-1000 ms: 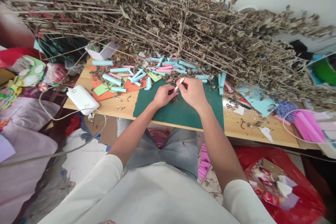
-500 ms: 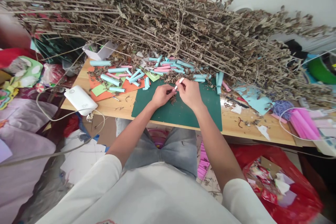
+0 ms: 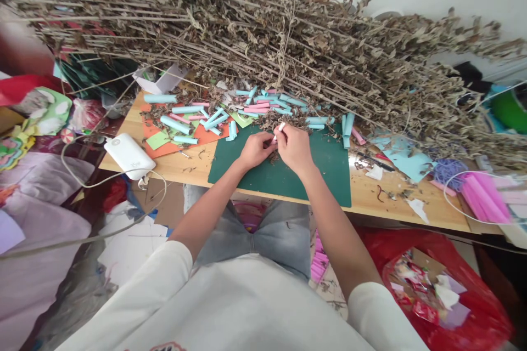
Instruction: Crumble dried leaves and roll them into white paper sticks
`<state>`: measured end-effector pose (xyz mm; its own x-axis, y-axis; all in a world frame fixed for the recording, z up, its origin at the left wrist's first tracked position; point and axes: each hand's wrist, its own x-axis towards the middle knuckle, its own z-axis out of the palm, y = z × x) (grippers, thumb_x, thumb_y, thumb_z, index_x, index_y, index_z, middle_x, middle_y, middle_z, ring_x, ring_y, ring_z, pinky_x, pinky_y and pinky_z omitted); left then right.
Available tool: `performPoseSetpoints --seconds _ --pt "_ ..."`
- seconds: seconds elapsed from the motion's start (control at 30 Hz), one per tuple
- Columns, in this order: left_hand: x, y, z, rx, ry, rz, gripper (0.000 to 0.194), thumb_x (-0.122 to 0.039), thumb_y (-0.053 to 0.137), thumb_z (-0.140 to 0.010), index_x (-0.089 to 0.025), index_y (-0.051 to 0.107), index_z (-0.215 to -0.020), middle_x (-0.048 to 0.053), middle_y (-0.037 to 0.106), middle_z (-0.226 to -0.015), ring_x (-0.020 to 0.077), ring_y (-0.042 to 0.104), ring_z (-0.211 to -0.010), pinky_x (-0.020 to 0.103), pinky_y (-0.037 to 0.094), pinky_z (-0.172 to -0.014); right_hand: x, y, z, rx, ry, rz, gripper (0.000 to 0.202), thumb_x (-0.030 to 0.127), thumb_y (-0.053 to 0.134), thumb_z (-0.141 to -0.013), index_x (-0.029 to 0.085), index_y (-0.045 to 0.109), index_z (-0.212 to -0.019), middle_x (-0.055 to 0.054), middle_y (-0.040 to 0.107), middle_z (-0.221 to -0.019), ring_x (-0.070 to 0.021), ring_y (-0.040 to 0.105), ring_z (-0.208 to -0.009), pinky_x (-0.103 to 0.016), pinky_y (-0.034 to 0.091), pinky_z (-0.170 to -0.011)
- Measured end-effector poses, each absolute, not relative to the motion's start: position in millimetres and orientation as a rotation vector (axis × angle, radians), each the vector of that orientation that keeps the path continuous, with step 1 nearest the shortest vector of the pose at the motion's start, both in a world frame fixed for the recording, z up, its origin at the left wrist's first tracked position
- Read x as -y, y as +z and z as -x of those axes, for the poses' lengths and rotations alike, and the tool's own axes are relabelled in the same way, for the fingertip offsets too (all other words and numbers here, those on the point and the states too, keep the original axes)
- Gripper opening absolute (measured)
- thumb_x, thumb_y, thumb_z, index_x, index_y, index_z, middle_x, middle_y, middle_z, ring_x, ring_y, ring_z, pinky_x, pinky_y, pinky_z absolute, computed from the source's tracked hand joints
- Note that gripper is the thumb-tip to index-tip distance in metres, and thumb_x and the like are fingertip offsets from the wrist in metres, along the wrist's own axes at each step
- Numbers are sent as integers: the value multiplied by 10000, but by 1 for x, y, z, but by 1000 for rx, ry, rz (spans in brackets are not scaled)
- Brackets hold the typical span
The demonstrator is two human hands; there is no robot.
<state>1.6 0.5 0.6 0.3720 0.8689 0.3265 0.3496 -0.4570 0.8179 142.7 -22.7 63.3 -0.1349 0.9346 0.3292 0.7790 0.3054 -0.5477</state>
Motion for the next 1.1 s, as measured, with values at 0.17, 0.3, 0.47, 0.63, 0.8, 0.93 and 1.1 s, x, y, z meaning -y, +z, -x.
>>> performPoseSetpoints --seconds 0.17,0.3,0.47,0.63,0.8,0.93,1.1 --pt "1 5 0 -1092 1068 -2006 199 -309 563 -887 -151 670 -831 37 627 -751 151 529 -747 248 427 -696 19 68 -145 1969 378 1491 264 316 393 -959 198 611 -869 -60 678 -786 -192 595 -689 -287 392 -672" --pt "1 8 1 -1112 1008 -1978 270 -364 551 -903 -143 648 -783 -6 579 -663 116 474 -635 230 380 -643 20 70 -147 1955 340 1492 275 330 377 -972 198 607 -897 -58 675 -793 -189 599 -699 -283 390 -685" --pt "2 10 0 -1099 988 -1946 278 -353 535 -904 -131 611 -754 -28 540 -626 93 415 -585 217 339 -599 19 68 -145 1978 362 1518 271 319 372 -969 193 599 -891 -68 681 -795 -201 612 -722 -290 396 -697" --pt "2 9 0 -1094 995 -1981 273 -325 532 -905 -133 602 -724 -32 526 -608 94 424 -580 226 336 -605 18 70 -144 1987 341 1562 256 311 385 -957 195 602 -886 -90 686 -819 -229 619 -759 -309 404 -717" --pt "2 8 0 -1068 982 -2002 275 -324 518 -914 -138 576 -720 -22 547 -643 102 437 -597 231 338 -602 17 71 -144 1969 351 1579 264 305 375 -958 197 606 -889 -89 685 -819 -229 613 -747 -313 408 -714" --pt "1 6 0 -1066 998 -2014 258 -315 513 -914 -146 560 -726 -20 544 -657 103 433 -602 233 342 -615 19 70 -144 1963 364 1555 261 312 379 -959 198 606 -899 -83 685 -816 -218 613 -748 -304 410 -720" --pt "1 6 0 -1063 993 -2023 258 -315 516 -913 -147 557 -721 -16 542 -659 104 434 -600 237 346 -618 22 66 -143 1920 373 1518 276 304 350 -964 201 592 -879 -65 677 -811 -200 616 -752 -288 406 -725"
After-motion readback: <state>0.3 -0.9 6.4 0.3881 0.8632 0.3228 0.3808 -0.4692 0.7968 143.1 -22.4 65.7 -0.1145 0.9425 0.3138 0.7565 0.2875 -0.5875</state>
